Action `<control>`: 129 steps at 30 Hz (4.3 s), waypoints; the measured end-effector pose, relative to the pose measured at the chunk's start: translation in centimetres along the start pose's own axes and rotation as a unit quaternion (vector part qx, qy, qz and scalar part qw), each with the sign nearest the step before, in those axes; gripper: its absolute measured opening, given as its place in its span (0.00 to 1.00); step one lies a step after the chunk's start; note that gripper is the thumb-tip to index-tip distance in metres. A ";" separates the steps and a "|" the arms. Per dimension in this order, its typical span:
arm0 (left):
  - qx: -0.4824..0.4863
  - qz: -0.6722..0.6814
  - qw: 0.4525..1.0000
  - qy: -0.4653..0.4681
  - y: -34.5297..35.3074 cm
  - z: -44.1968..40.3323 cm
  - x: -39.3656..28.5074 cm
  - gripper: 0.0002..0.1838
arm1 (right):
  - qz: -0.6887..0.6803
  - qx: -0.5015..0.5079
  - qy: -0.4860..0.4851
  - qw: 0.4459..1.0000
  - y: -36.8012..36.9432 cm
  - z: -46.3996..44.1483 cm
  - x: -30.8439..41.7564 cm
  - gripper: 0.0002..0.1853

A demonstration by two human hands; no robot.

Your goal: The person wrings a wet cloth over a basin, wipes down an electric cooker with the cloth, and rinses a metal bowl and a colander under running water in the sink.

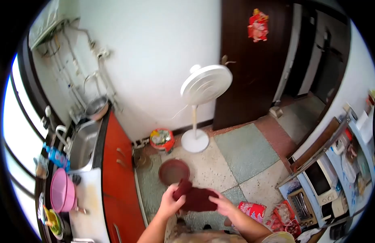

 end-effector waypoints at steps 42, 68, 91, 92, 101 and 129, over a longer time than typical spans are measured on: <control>0.072 -0.073 0.969 0.226 -10.1 -8.0 -1.4 0.20 | 0.495 -0.074 0.001 0.866 11.4 -13.8 3.1 0.33; -0.009 0.483 0.793 -0.371 -0.3 -1.6 17.7 0.32 | 0.481 -0.165 -0.115 0.853 14.4 -10.5 7.4 0.22; -0.394 0.339 0.836 -0.176 -11.0 1.1 11.8 0.10 | 0.550 0.281 -0.029 0.786 18.7 -16.2 2.5 0.47; -0.404 0.334 0.835 -0.170 -11.9 1.5 12.3 0.10 | 0.516 0.301 0.012 0.802 20.2 -16.3 1.8 0.48; -0.231 0.070 0.932 -0.272 -23.1 0.6 15.2 0.13 | 0.531 0.238 -0.020 0.813 27.4 -28.3 -1.0 0.47; -0.854 -0.043 0.469 -0.221 -51.3 28.8 6.5 0.42 | 0.813 0.399 -0.246 0.346 51.8 -51.3 -11.1 0.43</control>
Point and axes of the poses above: each hand's wrist, its own z-axis away from the middle knuckle, its own y-axis out of the palm, x = y × z, the point moved 8 cm from there along -z, towards the middle knuckle, and after that the axes turned 15 degrees about y, right-handed, at the moved point
